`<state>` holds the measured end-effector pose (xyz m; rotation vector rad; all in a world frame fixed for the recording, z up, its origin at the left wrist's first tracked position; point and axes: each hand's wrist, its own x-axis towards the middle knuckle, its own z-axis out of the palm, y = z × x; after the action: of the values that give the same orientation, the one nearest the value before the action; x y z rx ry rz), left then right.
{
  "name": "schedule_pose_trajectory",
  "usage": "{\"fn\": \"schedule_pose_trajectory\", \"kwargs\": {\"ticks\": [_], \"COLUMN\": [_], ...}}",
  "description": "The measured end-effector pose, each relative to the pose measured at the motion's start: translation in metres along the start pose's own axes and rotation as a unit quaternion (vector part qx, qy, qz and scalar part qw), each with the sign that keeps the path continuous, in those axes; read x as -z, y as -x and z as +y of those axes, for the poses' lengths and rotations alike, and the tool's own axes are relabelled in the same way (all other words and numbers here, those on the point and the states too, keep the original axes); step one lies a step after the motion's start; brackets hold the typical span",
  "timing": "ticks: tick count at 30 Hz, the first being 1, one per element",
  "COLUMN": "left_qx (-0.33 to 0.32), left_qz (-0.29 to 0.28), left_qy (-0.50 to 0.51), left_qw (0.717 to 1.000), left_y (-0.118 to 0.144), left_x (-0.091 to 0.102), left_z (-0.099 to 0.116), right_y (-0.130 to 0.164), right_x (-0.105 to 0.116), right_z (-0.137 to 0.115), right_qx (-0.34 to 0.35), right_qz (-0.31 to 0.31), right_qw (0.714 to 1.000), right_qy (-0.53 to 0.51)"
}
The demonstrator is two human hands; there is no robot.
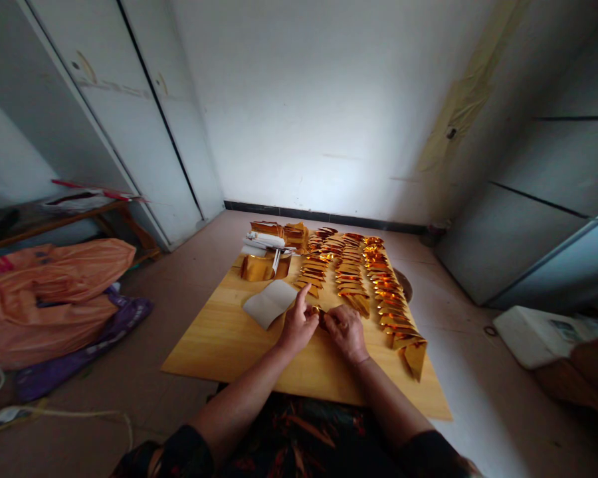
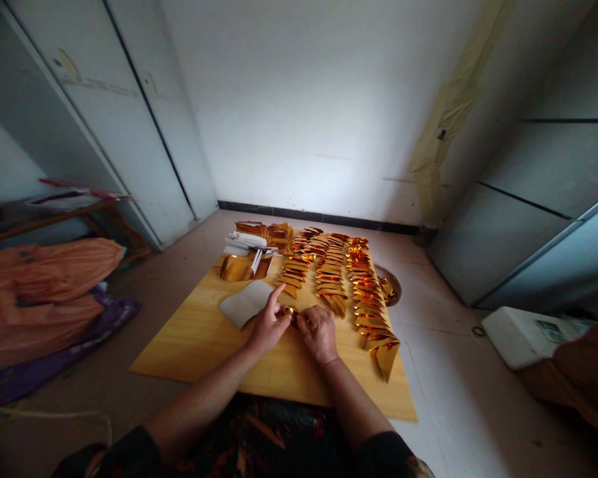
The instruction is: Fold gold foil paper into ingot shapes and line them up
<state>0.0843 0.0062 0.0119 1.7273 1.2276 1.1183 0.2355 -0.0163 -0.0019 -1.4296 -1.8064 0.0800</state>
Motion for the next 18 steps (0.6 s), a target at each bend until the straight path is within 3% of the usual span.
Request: {"fn": "schedule_pose_trajectory", "kwargs": {"ticks": [4,10,18], "left_qx": [0.02,0.075,0.064], "left_qz": [0.011,0.045,0.073], "left_qy": [0.018,0.157,0.137], "left_qw": [1.0,0.984,0.986], "left_y": [-0.002,-0.009,-0.005], "left_x": [-0.003,-0.012,-0.018], "left_z": [-0.005,-0.02,-0.015], "right_y": [0.0,0.0,-0.002], "right_x": [0.002,0.009,0.002], "right_z": [0.001,0.003,-0.005], "right_qx": [-0.002,-0.002,0.031], "right_qz": [0.001,0.002,0.021], "right_qw": [1.0,1.0,0.996], "right_qy": [-0.012,-0.001,0.084]}}
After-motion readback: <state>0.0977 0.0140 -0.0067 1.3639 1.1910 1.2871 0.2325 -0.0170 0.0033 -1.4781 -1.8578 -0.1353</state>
